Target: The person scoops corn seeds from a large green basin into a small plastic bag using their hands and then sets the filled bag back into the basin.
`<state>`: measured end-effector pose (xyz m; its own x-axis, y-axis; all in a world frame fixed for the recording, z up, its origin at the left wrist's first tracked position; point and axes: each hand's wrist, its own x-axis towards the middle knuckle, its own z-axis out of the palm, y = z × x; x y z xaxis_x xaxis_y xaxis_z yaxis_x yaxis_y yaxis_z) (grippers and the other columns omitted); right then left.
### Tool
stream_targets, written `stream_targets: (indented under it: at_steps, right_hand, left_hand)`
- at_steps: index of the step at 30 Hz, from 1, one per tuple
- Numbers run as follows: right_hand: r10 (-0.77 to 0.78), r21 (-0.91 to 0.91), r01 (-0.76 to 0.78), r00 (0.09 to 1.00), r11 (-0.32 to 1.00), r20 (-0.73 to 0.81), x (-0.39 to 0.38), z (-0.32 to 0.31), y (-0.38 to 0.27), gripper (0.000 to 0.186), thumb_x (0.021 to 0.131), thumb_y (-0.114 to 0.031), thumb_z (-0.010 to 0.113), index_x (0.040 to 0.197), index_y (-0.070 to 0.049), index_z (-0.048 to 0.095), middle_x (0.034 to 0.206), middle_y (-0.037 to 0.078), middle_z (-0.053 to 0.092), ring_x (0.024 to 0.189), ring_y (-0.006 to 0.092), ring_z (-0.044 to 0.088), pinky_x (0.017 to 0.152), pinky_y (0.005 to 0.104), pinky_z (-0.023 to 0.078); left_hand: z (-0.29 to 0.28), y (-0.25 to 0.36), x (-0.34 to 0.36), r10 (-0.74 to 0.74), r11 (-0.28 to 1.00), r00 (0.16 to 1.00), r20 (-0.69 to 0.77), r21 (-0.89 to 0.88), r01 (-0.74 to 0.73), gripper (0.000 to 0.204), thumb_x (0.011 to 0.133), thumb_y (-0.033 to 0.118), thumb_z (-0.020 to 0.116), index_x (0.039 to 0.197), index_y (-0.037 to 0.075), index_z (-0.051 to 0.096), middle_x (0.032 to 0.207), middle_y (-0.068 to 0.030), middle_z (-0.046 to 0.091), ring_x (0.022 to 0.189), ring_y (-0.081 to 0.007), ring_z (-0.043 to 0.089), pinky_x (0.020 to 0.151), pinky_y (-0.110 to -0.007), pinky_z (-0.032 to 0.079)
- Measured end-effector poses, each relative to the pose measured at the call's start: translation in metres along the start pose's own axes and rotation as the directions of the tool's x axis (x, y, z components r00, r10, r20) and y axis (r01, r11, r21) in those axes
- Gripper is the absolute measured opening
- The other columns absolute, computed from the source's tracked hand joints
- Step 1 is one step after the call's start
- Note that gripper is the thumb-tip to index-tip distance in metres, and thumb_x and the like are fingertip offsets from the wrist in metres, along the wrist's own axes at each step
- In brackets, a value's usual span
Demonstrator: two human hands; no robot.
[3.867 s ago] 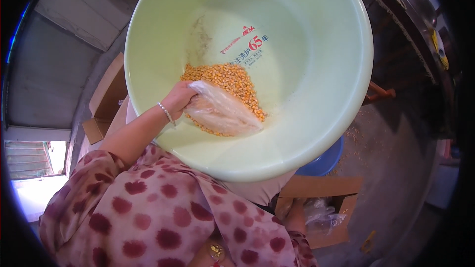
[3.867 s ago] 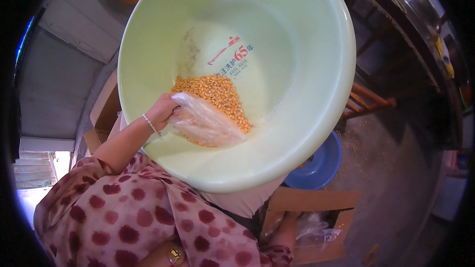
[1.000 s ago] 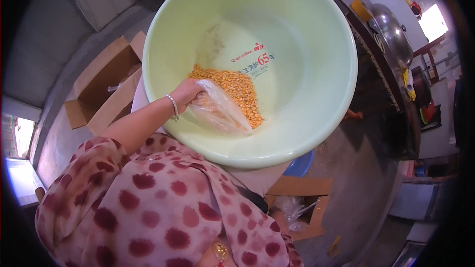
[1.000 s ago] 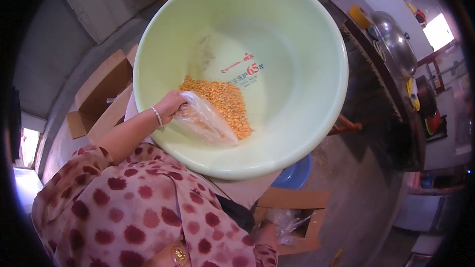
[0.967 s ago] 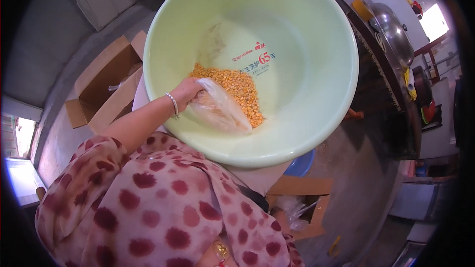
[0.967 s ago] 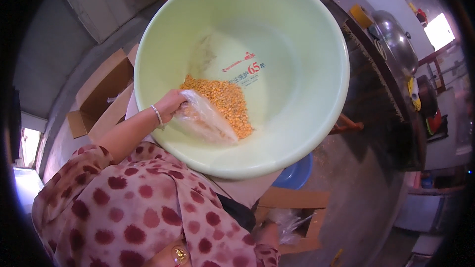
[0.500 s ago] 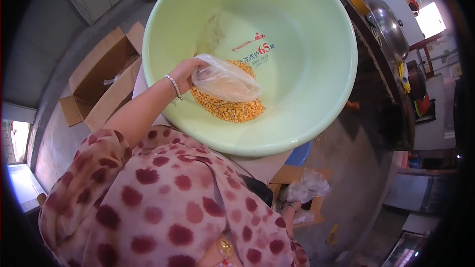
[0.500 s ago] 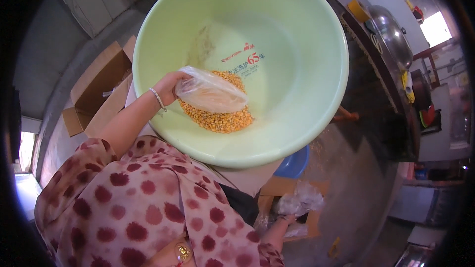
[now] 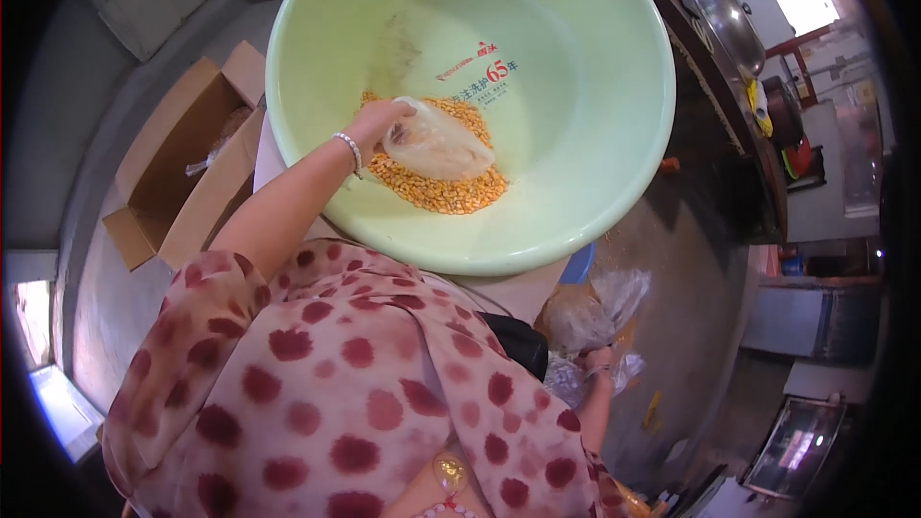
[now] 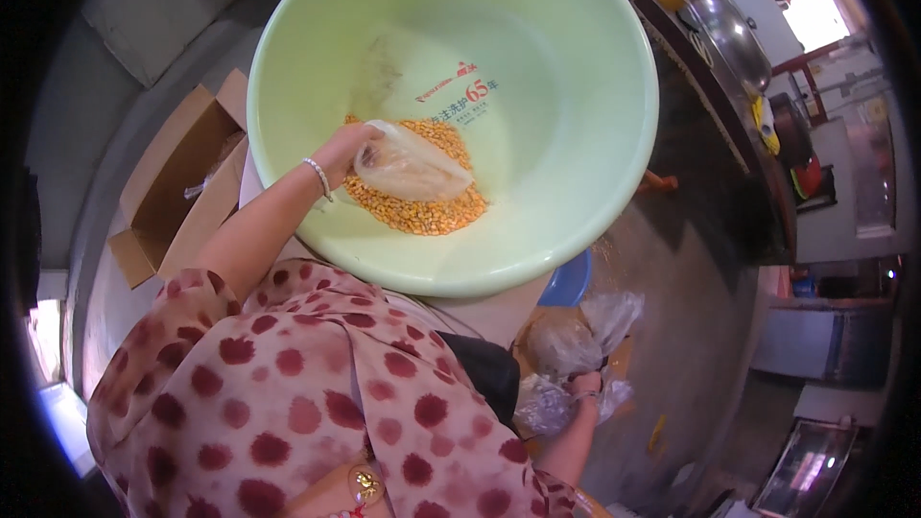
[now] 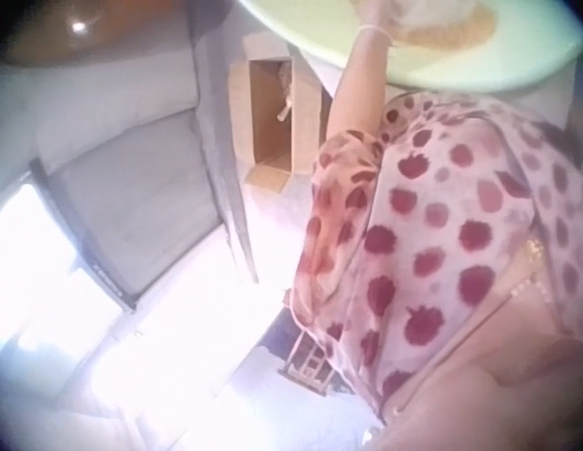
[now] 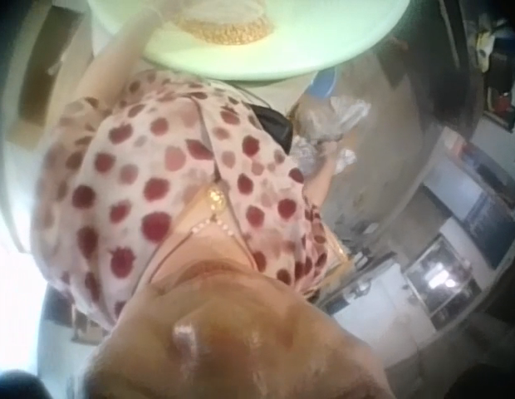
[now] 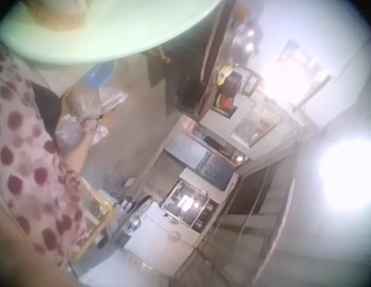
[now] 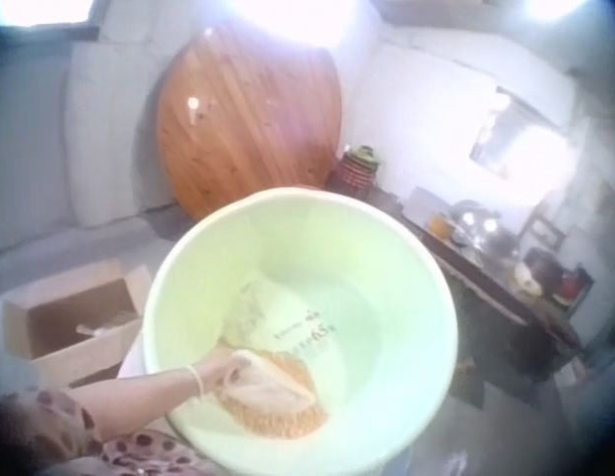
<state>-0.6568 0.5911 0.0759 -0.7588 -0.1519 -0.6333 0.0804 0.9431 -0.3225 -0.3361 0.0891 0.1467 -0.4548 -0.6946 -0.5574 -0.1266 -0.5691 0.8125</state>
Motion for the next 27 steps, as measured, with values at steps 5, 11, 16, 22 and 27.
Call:
stream_targets:
  at_steps: [5, 11, 16, 22, 27]
  right_hand:
    - [-0.13, 0.152, 0.136, 0.99, 0.979, -0.046, -0.011, -0.006, -0.03, 0.022, 0.069, 0.005, 0.041, 0.068, 0.0, 0.062, 0.055, 0.014, 0.057, 0.046, 0.0242, 0.057, 0.039, 0.0311, 0.044]
    - [-0.4, -0.252, 0.335, 0.87, 0.908, -0.286, -0.014, 0.0, -0.027, 0.014, 0.07, -0.002, 0.048, 0.078, -0.003, 0.06, 0.063, 0.013, 0.058, 0.058, 0.0279, 0.058, 0.052, 0.0346, 0.046]
    - [-0.701, -0.435, 0.566, 0.429, 0.7, -0.57, -0.056, 0.012, -0.106, 0.032, 0.069, -0.019, 0.059, 0.099, -0.009, 0.054, 0.107, 0.019, 0.052, 0.093, 0.0329, 0.053, 0.078, 0.0375, 0.043]
    - [-0.674, -0.316, 0.596, 0.657, 0.738, -0.338, 0.006, 0.087, -0.017, 0.023, 0.066, -0.016, 0.058, 0.087, -0.008, 0.061, 0.097, 0.016, 0.056, 0.083, 0.0315, 0.056, 0.072, 0.038, 0.045]
    - [-0.218, -0.293, 0.106, 0.898, 0.95, -0.383, 0.035, 0.074, 0.032, 0.019, 0.07, -0.014, 0.053, 0.086, -0.011, 0.063, 0.091, 0.015, 0.059, 0.082, 0.0314, 0.057, 0.072, 0.0366, 0.045]
  left_hand:
    - [0.005, 0.002, -0.004, 0.077, 0.997, 0.995, 0.057, -0.03, -0.075, 0.022, 0.069, 0.017, 0.061, 0.088, 0.005, 0.057, 0.081, -0.0039, 0.057, 0.068, -0.0112, 0.055, 0.057, -0.023, 0.045]
    - [0.005, -0.009, 0.005, 0.179, 0.914, 0.963, 0.201, 0.328, -0.238, 0.024, 0.071, 0.011, 0.059, 0.092, 0.002, 0.057, 0.078, -0.0037, 0.058, 0.063, -0.0085, 0.055, 0.05, -0.019, 0.043]
    - [-0.001, -0.007, -0.006, 0.097, 0.955, 0.988, 0.12, 0.268, -0.127, 0.017, 0.07, 0.012, 0.057, 0.083, 0.002, 0.058, 0.064, -0.0009, 0.053, 0.056, -0.0075, 0.05, 0.046, -0.021, 0.04]
    - [0.001, -0.01, 0.004, 0.098, 0.925, 0.993, 0.065, 0.363, -0.115, 0.014, 0.073, 0.018, 0.056, 0.081, 0.006, 0.056, 0.064, 0.0025, 0.05, 0.054, -0.0069, 0.049, 0.042, -0.019, 0.036]
    - [-0.004, -0.015, -0.006, 0.061, 0.946, 0.998, -0.025, 0.32, -0.05, 0.02, 0.075, 0.019, 0.055, 0.091, 0.006, 0.054, 0.074, 0.001, 0.053, 0.061, -0.0079, 0.051, 0.049, -0.021, 0.04]
